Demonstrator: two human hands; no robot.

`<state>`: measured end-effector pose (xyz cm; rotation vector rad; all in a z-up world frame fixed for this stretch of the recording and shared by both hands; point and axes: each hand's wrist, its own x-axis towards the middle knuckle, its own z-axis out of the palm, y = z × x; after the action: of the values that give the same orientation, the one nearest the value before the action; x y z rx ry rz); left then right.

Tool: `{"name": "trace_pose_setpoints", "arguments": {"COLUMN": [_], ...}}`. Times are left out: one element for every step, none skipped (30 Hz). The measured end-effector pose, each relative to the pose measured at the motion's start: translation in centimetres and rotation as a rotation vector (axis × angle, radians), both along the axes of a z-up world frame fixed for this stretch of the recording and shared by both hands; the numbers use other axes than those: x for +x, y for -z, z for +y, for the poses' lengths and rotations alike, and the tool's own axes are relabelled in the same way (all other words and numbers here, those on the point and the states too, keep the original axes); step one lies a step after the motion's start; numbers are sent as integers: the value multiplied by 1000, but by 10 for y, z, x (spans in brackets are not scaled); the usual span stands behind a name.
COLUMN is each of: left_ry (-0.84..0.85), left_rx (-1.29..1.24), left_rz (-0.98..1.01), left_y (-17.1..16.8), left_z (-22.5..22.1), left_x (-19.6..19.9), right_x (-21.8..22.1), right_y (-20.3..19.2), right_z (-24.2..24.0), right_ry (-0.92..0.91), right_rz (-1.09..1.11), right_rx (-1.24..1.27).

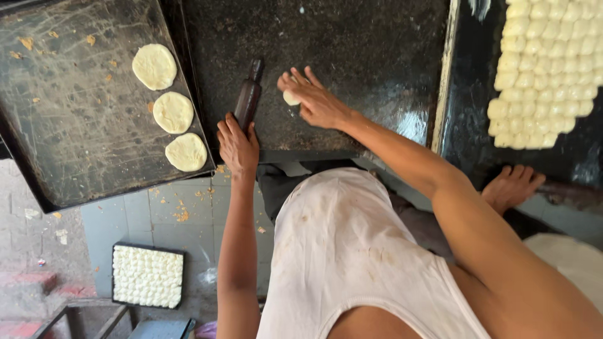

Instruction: The person rolls small balls of dough into flat circles using a rolling pin and arranges them on metal trays.

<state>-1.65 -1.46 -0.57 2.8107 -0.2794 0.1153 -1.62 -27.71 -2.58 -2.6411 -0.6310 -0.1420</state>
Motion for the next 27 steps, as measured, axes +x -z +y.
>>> {"name": "trace_pose_setpoints", "arguments": {"left_ry": [6,14,23,28,33,44,53,53,52,105,158,242,326,406,486,569,582,596,609,616,624,634,612,588,565,503,440], "left_rx": [-6,-3,-1,12,24,31,3,-14,-32,-61,-91,-80,-69,-76,-83,-91,-75,-60,-46,-51,-57,-64,-35,-8,20,-35,-90], "left_rz": [-30,-43,-56,-46,-36,-44,-55,-41,-27,-14,-1,1,3,10,18,23,-49,-123,-197,-233,-269,-300,-143,8,159,142,125], "left_y": [2,4,6,6,5,3,2,2,4,7,9,9,7,4,2,0,-2,-4,-5,-6,-4,-1,4,10,14,17,16], "left_z": [-1,0,1,2,1,-2,-6,-7,-9,-14,-19,-23,-25,-27,-31,-37,-41,-41,-41,-40,-39,-38,-38,-42,-46,-52,-56], "left_x": [3,-1,-5,-7,-10,1,15,17,21,36,52,66,75,74,72,70,61,46,36,30,26,22,29,49,69,95,111], "right_x": [2,-3,-8,-12,-32,-49,-53,-50,-37,-23,-3,24,44,55,50,41,32,12,-11,-23,-32,-38,-29,-7,25,55,74], "right_y": [-7,-10,-11,-12,-15,-22,-27,-30,-31,-32,-33,-34,-33,-30,-22,-13,-3,7,15,22,27,31,35,39,43,46,46], "right_z": [-2,2,7,11,17,24,27,32,35,32,25,16,5,-6,-14,-23,-30,-31,-28,-26,-25,-24,-26,-30,-34,-38,-42], "right_ry": [23,24,24,27,39,58,78,91,104,132,149,153,230,279,278,280,280,351,420,451,482,517,524,529,514,498,519], "right_rz": [80,118,155,186,139,73,7,-17,-41,-62,213,479,44,-397,-319,-243,-166,-78,10,17,24,36,-10,-61,-87,-112,-78], "right_rx": [174,169,164,158,51,-60,-171,-191,-211,-242,-242,-238,16,272,314,355,396,381,366,346,326,304,276,246,261,277,239]}}
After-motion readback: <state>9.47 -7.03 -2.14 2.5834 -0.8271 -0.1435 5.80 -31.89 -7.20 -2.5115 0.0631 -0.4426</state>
